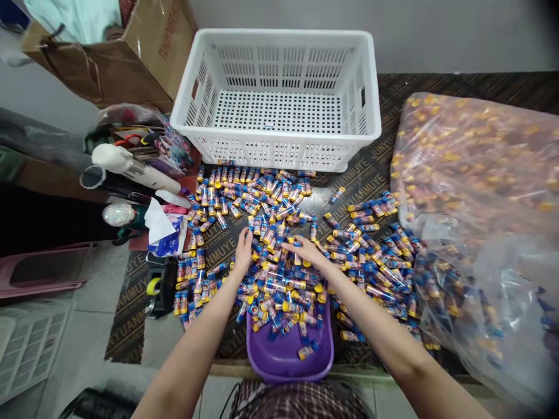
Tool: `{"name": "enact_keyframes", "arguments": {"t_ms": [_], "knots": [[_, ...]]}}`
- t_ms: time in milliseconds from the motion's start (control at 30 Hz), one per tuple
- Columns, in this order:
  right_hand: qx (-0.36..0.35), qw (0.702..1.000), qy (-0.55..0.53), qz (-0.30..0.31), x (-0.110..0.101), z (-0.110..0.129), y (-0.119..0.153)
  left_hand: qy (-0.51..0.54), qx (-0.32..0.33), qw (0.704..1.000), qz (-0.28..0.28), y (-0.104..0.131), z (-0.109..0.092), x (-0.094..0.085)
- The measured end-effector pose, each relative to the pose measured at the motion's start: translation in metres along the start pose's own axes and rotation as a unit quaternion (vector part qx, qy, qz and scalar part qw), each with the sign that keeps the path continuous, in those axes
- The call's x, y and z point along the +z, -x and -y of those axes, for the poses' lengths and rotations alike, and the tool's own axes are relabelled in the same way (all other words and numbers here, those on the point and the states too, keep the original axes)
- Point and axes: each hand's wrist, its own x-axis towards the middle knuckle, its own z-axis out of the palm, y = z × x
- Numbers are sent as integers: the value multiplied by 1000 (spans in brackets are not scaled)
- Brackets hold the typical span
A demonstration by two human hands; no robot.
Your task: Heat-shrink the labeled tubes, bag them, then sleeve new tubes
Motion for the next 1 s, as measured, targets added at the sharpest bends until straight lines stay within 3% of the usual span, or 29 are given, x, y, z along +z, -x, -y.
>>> {"name": "enact_keyframes", "arguments": {"t_ms": [167, 267, 400, 533, 600, 667, 733, 800, 867, 933, 1000], "knots": [[-8, 1000, -5, 21, 33, -12, 57, -21, 38, 991, 130, 29, 2, 19], [-57, 998, 11, 6, 56, -15, 97, -38, 67, 980, 186, 48, -1, 27], [-133, 985, 109, -13, 81, -14, 149, -98, 98, 960, 242, 75, -10, 30], [-192, 961, 200, -6, 79, -20, 200, -167, 135, 940, 265, 103, -17, 30], [-196, 957, 209, -47, 70, -37, 225, -226, 167, 925, 256, 114, -19, 30], [-136, 966, 184, -118, 66, -62, 244, -285, 201, 905, 244, 122, -20, 28], [-25, 981, 106, -161, 69, -88, 256, -313, 224, 893, 232, 128, -20, 28], [104, 986, -41, -120, 81, -108, 259, -322, 234, 889, 228, 134, -20, 28], [190, 959, -205, -44, 98, -119, 257, -328, 241, 885, 227, 141, -20, 29], [214, 929, -302, -11, 113, -124, 253, -330, 253, 880, 229, 149, -21, 31], [197, 924, -328, -23, 123, -125, 252, -331, 269, 876, 226, 160, -23, 33]]}}
